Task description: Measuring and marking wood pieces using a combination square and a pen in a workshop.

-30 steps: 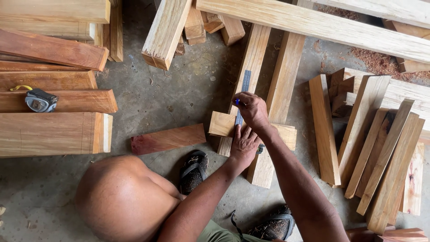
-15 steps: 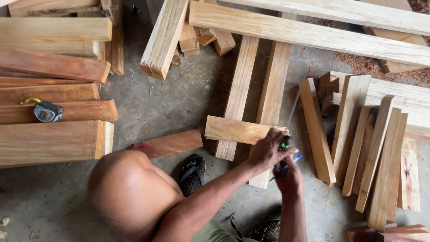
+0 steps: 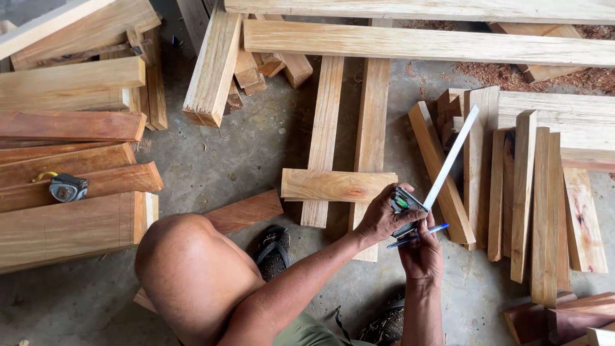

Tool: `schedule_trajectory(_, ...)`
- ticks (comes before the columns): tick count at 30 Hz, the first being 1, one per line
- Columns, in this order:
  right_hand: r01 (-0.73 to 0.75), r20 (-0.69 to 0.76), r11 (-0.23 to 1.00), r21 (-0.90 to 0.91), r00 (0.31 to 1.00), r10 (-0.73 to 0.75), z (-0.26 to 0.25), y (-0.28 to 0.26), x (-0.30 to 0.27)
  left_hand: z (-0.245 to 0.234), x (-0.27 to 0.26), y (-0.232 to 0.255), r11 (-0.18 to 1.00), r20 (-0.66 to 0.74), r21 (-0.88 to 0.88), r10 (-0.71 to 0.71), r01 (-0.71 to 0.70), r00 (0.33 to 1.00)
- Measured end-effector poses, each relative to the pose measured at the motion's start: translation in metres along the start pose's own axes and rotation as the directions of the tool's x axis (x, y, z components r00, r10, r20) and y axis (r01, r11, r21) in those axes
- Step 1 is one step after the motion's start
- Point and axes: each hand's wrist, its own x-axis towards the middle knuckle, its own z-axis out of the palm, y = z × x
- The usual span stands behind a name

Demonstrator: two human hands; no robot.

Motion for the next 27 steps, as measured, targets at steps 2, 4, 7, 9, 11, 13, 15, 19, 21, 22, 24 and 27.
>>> schedule_trajectory(2, 0.021, -0.099, 0.987, -0.156, 0.994, -0.037, 0.033, -0.006, -0.007, -0.009, 0.005, -0.01, 0.999, 0.161, 0.049, -0.024, 0.016, 0.987)
schedule_trajectory(4, 0.068, -0.061, 0.967, -0.246, 0.994, -0.086, 0.049, -0.02, -0.01, -0.028, 0.01, -0.035, 0.981, 0.242, 0.192, -0.044, -0.003, 0.969)
schedule_trajectory(7, 0.197, -0.015, 0.909, -0.368, 0.976, -0.218, 0.059, -0.045, -0.016, -0.065, 0.012, -0.105, 0.783, 0.265, 0.592, 0.035, -0.191, 0.964)
schedule_trajectory(9, 0.285, -0.011, 0.87, -0.402, 0.949, -0.315, 0.058, -0.059, -0.018, -0.082, 0.017, -0.109, 0.526, 0.261, 0.792, 0.168, -0.311, 0.95)
schedule_trajectory(11, 0.344, -0.061, 0.869, -0.356, 0.919, -0.389, 0.051, -0.067, -0.025, -0.091, 0.02, -0.059, 0.362, 0.224, 0.918, -0.129, -0.164, 0.966)
schedule_trajectory(13, 0.338, -0.052, 0.914, -0.226, 0.933, -0.357, 0.049, -0.069, -0.031, -0.09, 0.025, -0.084, 0.258, 0.239, 0.944, -0.097, -0.207, 0.966)
schedule_trajectory(15, 0.32, -0.025, 0.943, -0.088, 0.946, -0.323, 0.061, -0.067, -0.036, -0.09, 0.034, -0.083, 0.145, 0.249, 0.96, -0.057, -0.239, 0.967)
schedule_trajectory(19, 0.288, -0.056, 0.932, -0.221, 0.95, -0.307, 0.087, -0.065, -0.037, -0.087, 0.053, -0.016, 0.393, 0.164, 0.919, -0.293, -0.038, 0.942)
schedule_trajectory(21, 0.291, -0.072, 0.933, -0.213, 0.947, -0.312, 0.091, -0.063, -0.034, -0.089, 0.059, 0.013, 0.559, 0.1, 0.825, -0.283, 0.08, 0.954)
schedule_trajectory(22, 0.293, -0.063, 0.933, -0.208, 0.948, -0.312, 0.093, -0.062, -0.033, -0.09, 0.06, 0.02, 0.784, -0.007, 0.573, -0.284, 0.236, 0.959)
schedule_trajectory(24, 0.304, -0.062, 0.932, -0.199, 0.945, -0.322, 0.081, -0.056, -0.024, -0.098, 0.06, 0.006, 0.908, -0.094, 0.244, -0.327, 0.34, 0.94)
schedule_trajectory(27, 0.342, -0.045, 0.909, -0.239, 0.931, -0.362, 0.047, -0.041, -0.007, -0.113, 0.041, -0.048, 0.987, -0.23, -0.147, -0.098, 0.065, 0.968)
